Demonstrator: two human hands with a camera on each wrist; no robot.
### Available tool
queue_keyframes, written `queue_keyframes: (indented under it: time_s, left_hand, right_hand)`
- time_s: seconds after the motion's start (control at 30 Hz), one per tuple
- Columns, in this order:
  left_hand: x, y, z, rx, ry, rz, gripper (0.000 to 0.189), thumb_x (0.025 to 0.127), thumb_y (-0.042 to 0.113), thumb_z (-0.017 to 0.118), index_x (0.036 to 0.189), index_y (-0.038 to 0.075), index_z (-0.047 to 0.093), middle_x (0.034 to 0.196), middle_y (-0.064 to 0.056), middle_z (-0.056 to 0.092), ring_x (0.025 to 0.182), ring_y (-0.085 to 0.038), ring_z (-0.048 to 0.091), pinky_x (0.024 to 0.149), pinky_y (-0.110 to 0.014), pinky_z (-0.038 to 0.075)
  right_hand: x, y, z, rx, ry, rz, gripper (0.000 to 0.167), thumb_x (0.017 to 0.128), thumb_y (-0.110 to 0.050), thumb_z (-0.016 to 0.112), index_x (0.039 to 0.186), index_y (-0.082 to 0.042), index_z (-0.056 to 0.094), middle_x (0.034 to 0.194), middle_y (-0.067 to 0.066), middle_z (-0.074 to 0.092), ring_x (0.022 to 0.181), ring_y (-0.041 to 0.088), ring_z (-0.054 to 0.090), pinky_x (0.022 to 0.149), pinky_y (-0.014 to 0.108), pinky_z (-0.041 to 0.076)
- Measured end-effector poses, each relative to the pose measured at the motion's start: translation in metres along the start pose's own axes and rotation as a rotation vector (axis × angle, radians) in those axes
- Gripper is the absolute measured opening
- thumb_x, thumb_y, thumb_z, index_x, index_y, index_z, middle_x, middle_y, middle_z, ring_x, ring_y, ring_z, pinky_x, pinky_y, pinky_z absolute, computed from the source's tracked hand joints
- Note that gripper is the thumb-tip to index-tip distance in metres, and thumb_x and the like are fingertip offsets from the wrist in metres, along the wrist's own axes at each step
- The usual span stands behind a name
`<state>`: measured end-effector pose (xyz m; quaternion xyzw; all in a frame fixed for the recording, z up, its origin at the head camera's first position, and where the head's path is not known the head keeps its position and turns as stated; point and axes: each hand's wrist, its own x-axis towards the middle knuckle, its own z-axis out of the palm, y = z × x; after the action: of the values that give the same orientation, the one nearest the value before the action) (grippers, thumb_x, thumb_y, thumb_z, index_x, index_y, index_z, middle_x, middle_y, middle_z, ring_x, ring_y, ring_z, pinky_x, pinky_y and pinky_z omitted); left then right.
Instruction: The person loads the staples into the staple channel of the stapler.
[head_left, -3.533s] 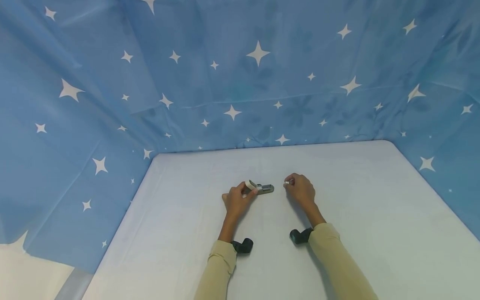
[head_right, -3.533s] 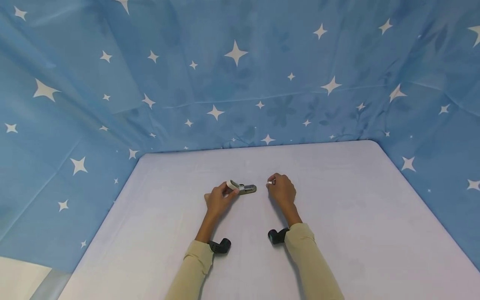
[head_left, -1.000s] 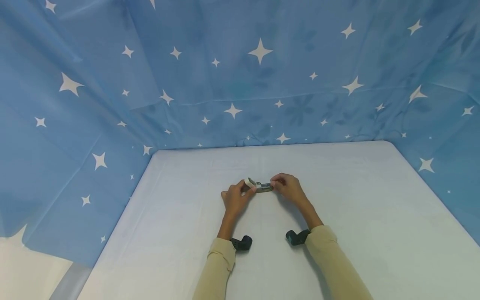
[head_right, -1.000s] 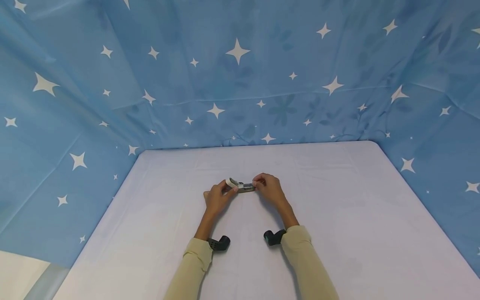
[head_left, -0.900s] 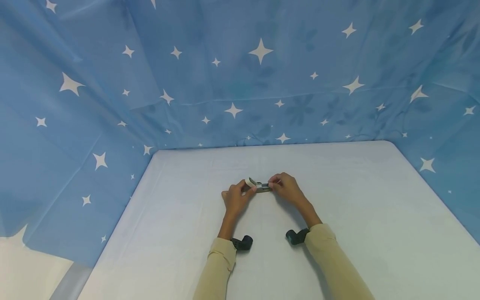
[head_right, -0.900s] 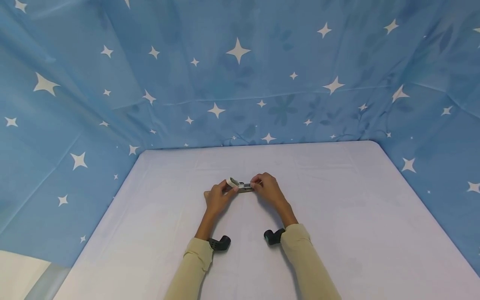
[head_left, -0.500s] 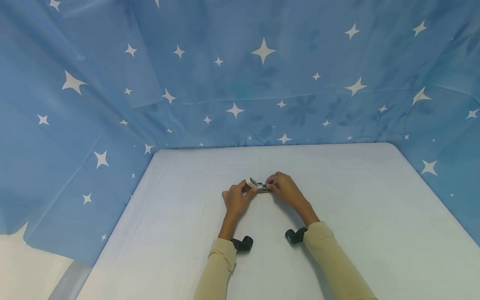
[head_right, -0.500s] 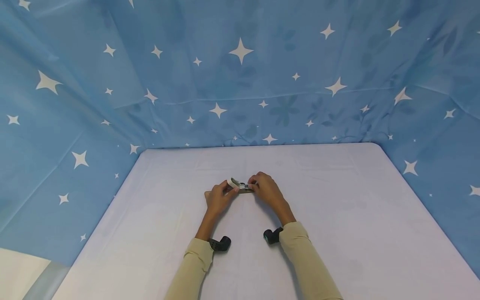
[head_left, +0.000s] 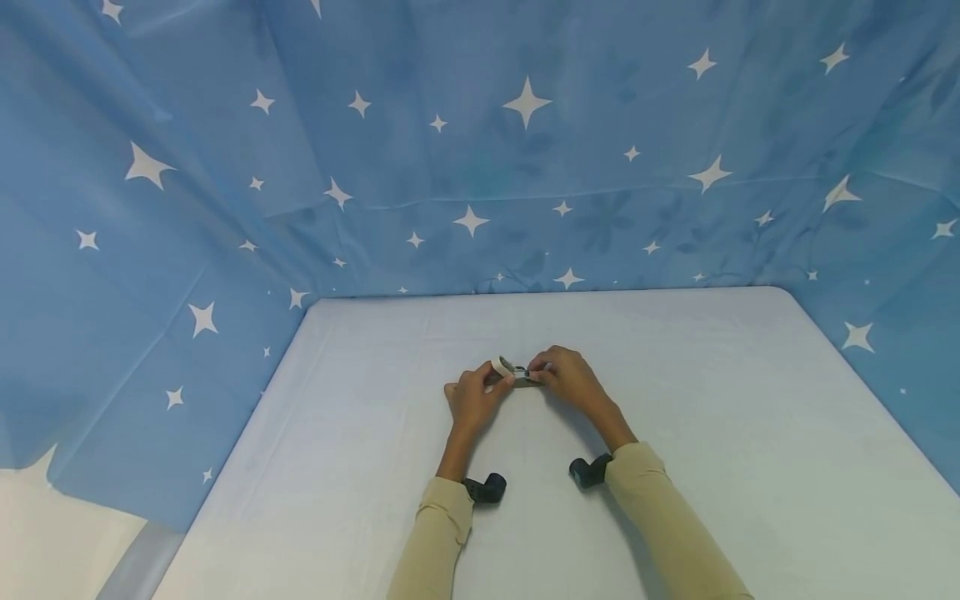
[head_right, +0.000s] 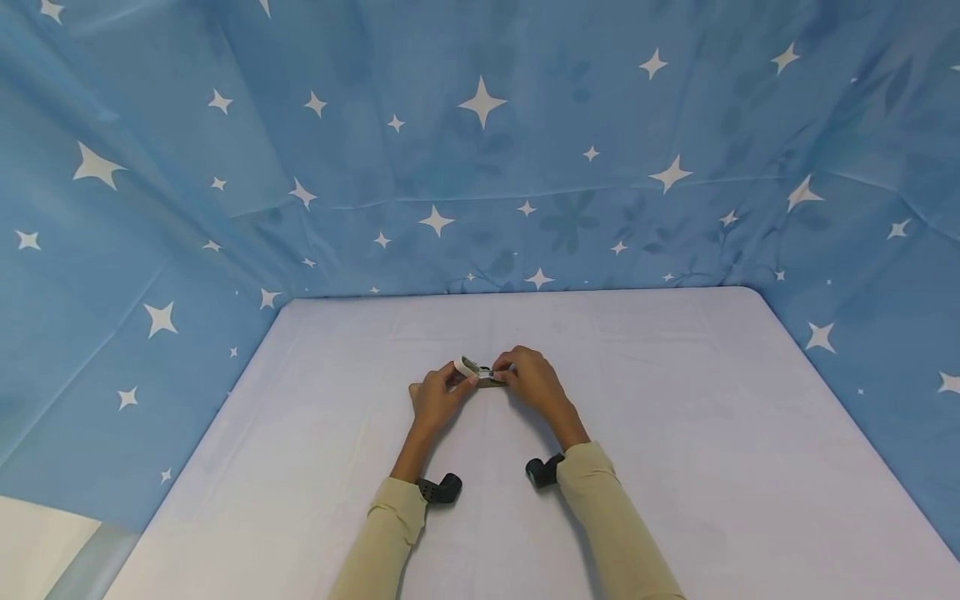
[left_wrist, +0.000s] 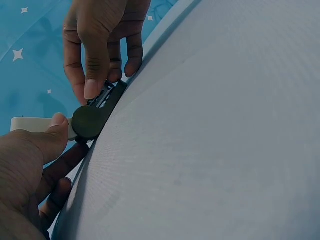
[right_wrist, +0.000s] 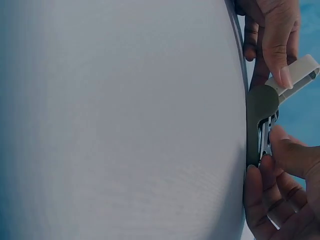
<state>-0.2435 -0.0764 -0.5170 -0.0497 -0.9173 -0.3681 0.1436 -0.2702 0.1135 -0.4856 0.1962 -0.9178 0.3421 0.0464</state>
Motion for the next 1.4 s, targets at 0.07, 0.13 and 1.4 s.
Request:
queue_keyframes:
  time_s: [0.07, 0.13, 1.4]
  left_hand:
    - [0.0, 0.0, 0.0, 0.001, -0.004, -0.006, 0.029, 0.086, 0.045, 0.069, 0.102, 0.021, 0.07, 0.102, -0.001, 0.076, 0.095, -0.025, 0.065, 0.078, -0.041, 0.028]
    - [0.0, 0.0, 0.0, -0.002, -0.001, -0.006, 0.028, 0.087, 0.045, 0.069, 0.101, 0.021, 0.069, 0.101, -0.001, 0.076, 0.095, -0.025, 0.065, 0.078, -0.041, 0.028]
    - [-0.001, 0.001, 0.002, 0.022, -0.012, -0.035, 0.031, 0.087, 0.047, 0.068, 0.101, 0.019, 0.069, 0.1, -0.003, 0.075, 0.093, -0.024, 0.064, 0.077, -0.039, 0.027]
  right_hand:
    - [0.0, 0.0, 0.001, 0.034, -0.006, 0.02, 0.007, 0.088, -0.013, 0.073, 0.093, -0.008, 0.075, 0.095, 0.008, 0.07, 0.089, 0.023, 0.066, 0.08, 0.041, 0.052]
    - [-0.001, 0.001, 0.001, 0.076, -0.012, 0.044, 0.007, 0.088, -0.012, 0.072, 0.094, -0.008, 0.074, 0.097, 0.009, 0.071, 0.09, 0.024, 0.066, 0.08, 0.042, 0.053]
    - [0.0, 0.004, 0.007, 0.211, 0.001, 0.36, 0.018, 0.092, -0.027, 0.067, 0.1, -0.012, 0.072, 0.103, 0.009, 0.072, 0.073, 0.015, 0.061, 0.061, 0.025, 0.048]
